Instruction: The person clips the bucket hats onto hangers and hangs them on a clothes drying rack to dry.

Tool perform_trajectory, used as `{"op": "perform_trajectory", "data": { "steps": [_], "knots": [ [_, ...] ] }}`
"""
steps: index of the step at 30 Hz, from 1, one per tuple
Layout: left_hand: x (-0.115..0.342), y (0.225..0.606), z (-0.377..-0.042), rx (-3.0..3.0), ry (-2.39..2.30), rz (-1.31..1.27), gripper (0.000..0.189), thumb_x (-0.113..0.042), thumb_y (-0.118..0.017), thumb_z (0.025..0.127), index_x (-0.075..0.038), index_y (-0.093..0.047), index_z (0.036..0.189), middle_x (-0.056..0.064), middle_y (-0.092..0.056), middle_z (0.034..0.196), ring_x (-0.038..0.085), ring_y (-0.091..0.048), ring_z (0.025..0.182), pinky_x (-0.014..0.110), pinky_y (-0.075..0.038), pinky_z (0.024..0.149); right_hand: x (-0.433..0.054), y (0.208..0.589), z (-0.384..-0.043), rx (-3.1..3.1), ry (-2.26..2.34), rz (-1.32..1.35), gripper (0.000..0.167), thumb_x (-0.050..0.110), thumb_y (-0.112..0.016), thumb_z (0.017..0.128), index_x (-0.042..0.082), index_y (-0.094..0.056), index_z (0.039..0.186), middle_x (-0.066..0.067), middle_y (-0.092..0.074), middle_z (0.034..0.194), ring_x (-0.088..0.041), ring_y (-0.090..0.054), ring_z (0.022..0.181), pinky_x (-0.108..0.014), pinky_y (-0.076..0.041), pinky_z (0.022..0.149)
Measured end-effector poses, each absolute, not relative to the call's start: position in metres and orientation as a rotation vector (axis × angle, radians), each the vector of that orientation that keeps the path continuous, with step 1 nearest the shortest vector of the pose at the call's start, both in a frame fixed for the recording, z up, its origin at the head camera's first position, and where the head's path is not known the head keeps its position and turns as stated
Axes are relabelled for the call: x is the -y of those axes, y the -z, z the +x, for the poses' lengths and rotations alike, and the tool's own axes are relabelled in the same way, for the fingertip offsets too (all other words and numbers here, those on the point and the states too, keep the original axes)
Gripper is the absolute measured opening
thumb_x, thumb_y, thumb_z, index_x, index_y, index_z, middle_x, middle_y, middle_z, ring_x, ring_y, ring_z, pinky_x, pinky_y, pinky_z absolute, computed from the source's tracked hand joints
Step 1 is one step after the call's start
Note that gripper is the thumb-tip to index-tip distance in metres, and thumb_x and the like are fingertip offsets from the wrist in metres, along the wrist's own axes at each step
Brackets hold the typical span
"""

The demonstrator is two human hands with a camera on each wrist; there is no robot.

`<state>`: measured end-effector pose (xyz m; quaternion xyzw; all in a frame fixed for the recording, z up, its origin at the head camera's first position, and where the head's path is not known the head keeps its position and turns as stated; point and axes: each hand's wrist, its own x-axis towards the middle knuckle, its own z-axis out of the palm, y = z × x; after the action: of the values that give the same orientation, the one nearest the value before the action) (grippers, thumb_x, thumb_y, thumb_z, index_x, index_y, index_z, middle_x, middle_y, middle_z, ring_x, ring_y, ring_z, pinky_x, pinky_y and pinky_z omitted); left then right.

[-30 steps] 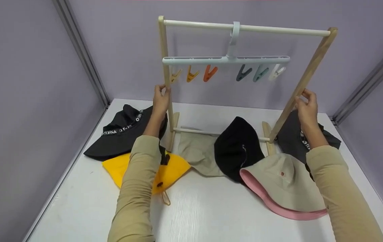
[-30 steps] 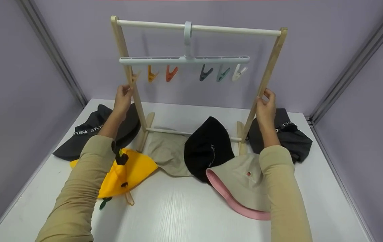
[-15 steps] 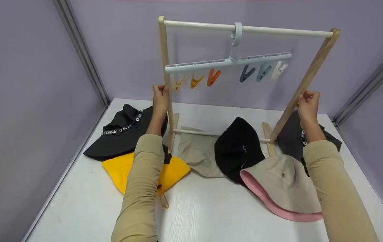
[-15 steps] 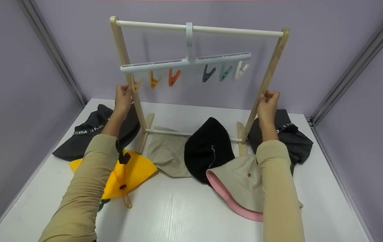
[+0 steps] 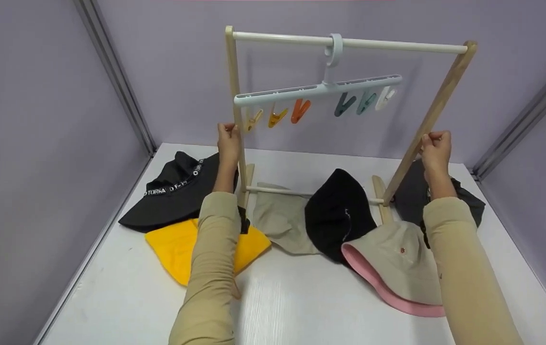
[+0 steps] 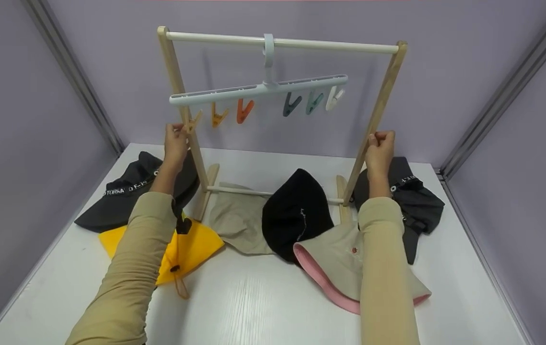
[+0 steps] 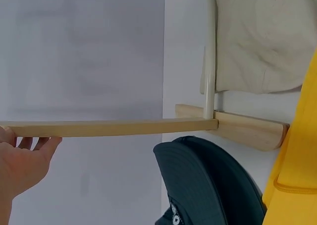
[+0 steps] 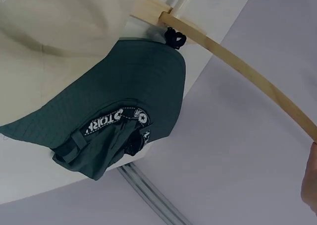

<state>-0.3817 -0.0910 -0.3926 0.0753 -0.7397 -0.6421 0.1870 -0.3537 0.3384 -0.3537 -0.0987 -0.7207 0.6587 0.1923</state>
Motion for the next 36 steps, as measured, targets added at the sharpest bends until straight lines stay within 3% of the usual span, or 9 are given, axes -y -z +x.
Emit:
{"op": "perform_trajectory", "data": {
  "steps": [4, 11, 17, 36],
  "knots": [
    [0.086, 0.394, -0.382, 2.109, 1.763, 0.233, 0.019, -0.014, -0.04, 0.099, 0.001, -0.041, 0.11, 0.02, -0.054, 0.108, 0.028, -0.051, 0.097, 0.035, -0.04, 0.083, -0.343, 0.355, -0.352, 2.029, -1.849, -0.281, 0.004, 0.013, -0.039, 0.098, 0.011, -0.036, 0.096, -0.003, -0.042, 0.102, -0.018, -0.044, 0.103, -0.039, -0.034, 0.096],
    [0.084, 0.392, -0.383, 2.109, 1.778, 0.193, 0.021, -0.013, -0.038, 0.1, 0.002, -0.042, 0.113, 0.019, -0.053, 0.109, 0.027, -0.05, 0.095, 0.036, -0.04, 0.08, -0.344, 0.358, -0.351, 1.987, -1.87, -0.277, 0.005, 0.011, -0.04, 0.098, 0.012, -0.037, 0.095, -0.002, -0.043, 0.099, -0.014, -0.045, 0.097, -0.038, -0.035, 0.094],
    [0.086, 0.392, -0.385, 2.124, 1.789, 0.193, 0.023, -0.014, -0.038, 0.1, 0.002, -0.041, 0.115, 0.019, -0.052, 0.11, 0.026, -0.05, 0.097, 0.035, -0.039, 0.081, -0.344, 0.359, -0.35, 1.999, -1.855, -0.277, 0.004, 0.014, -0.041, 0.098, 0.011, -0.037, 0.097, -0.001, -0.043, 0.1, -0.017, -0.045, 0.104, -0.038, -0.034, 0.097],
    [0.094, 0.393, -0.378, 2.073, 1.806, 0.207, 0.02, -0.013, -0.04, 0.1, 0.002, -0.042, 0.112, 0.019, -0.054, 0.108, 0.025, -0.05, 0.094, 0.034, -0.039, 0.08, -0.339, 0.356, -0.352, 2.008, -1.853, -0.268, 0.004, 0.013, -0.042, 0.098, 0.01, -0.038, 0.098, -0.003, -0.044, 0.099, -0.017, -0.046, 0.101, -0.038, -0.035, 0.095]
  ]
}}
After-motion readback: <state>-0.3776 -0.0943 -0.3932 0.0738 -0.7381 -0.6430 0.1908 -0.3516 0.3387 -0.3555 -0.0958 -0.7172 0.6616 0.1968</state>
